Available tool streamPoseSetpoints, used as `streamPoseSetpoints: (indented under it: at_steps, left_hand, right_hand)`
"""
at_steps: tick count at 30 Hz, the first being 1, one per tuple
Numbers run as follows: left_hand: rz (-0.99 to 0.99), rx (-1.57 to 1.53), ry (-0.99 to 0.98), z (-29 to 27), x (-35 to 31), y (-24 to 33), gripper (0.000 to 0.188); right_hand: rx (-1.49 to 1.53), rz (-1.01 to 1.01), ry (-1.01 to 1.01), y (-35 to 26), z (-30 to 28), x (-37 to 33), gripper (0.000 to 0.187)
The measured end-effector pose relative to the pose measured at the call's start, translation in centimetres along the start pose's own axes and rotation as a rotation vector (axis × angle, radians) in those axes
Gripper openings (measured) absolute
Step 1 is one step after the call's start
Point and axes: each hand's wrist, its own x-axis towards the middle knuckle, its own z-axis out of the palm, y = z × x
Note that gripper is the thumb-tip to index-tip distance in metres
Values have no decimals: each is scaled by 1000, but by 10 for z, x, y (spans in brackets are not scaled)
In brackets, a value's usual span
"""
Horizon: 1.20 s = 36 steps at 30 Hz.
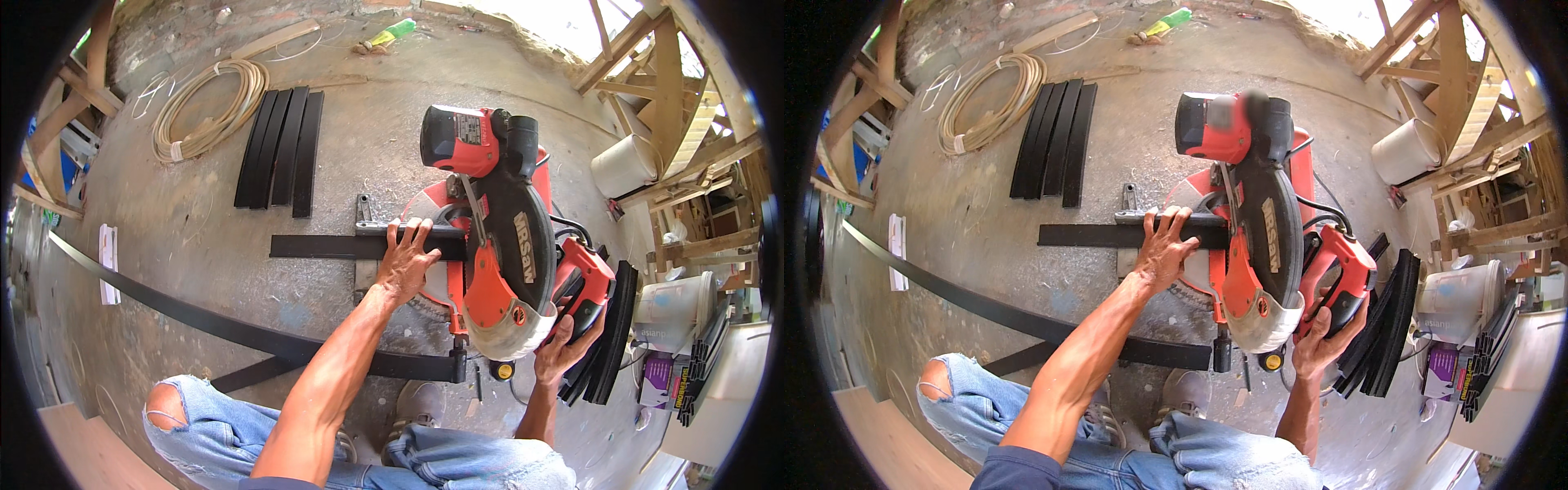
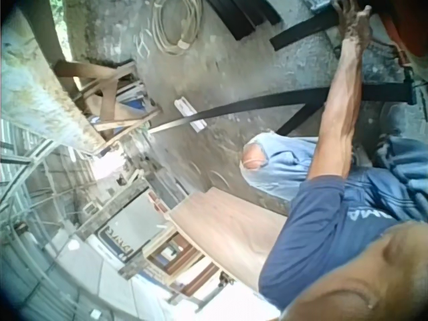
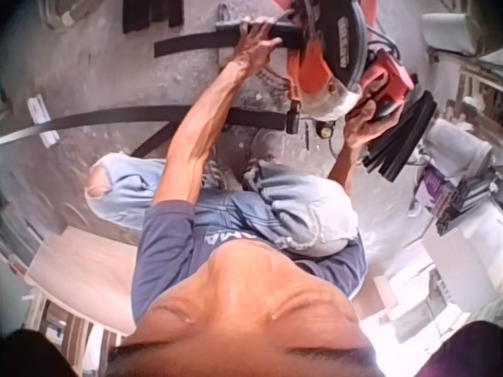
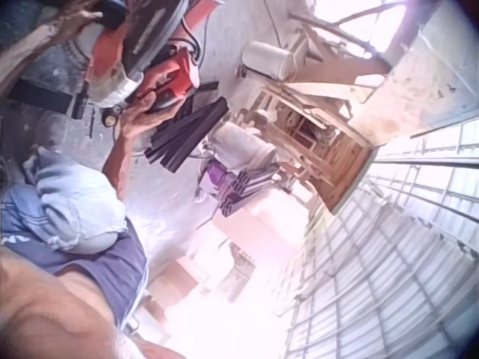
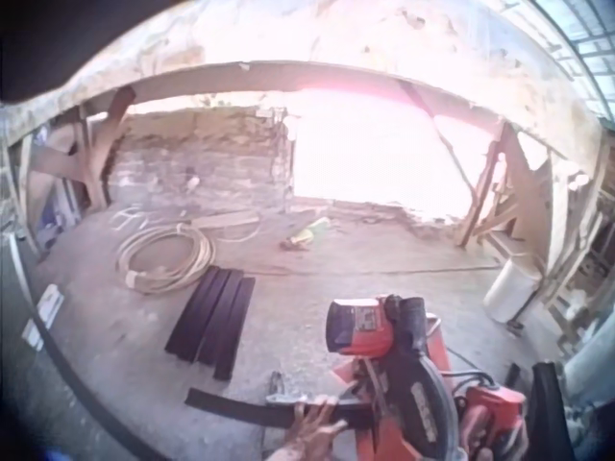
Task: The person measures a black trim piece using a measuring tape, marks it with a pencil, and cuts it using a miter saw. They repeat this process for another trim piece.
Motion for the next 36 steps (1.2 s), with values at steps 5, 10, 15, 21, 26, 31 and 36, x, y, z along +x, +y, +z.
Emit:
streamPoseSetpoints:
  at_steps: [5, 10, 15, 21, 26, 31, 36]
  left_hand:
    - [-6, 21, -23, 0, -1, -1, 31]
    - [-37, 67, -51, 0, 0, 4, 29]
    - [-44, 72, -61, 0, 1, 5, 26]
    - [-31, 59, -30, 2, 0, 3, 25]
    - [-25, 77, -44, 2, 0, 3, 24]
    - [-6, 69, -31, 3, -2, -1, 26]
    - [17, 66, -36, 1, -2, -2, 30]
  right_hand:
    - [83, -3, -44, -12, -1, 16, 51]
    - [80, 48, -70, -24, -2, 37, 48]
    - [94, 77, -54, -28, -3, 44, 47]
    - [70, 60, -29, -21, -2, 35, 47]
    - [102, 64, -36, -22, -2, 31, 46]
    - [84, 29, -32, -19, -1, 32, 46]
    - [100, 36, -32, -19, 0, 33, 47]
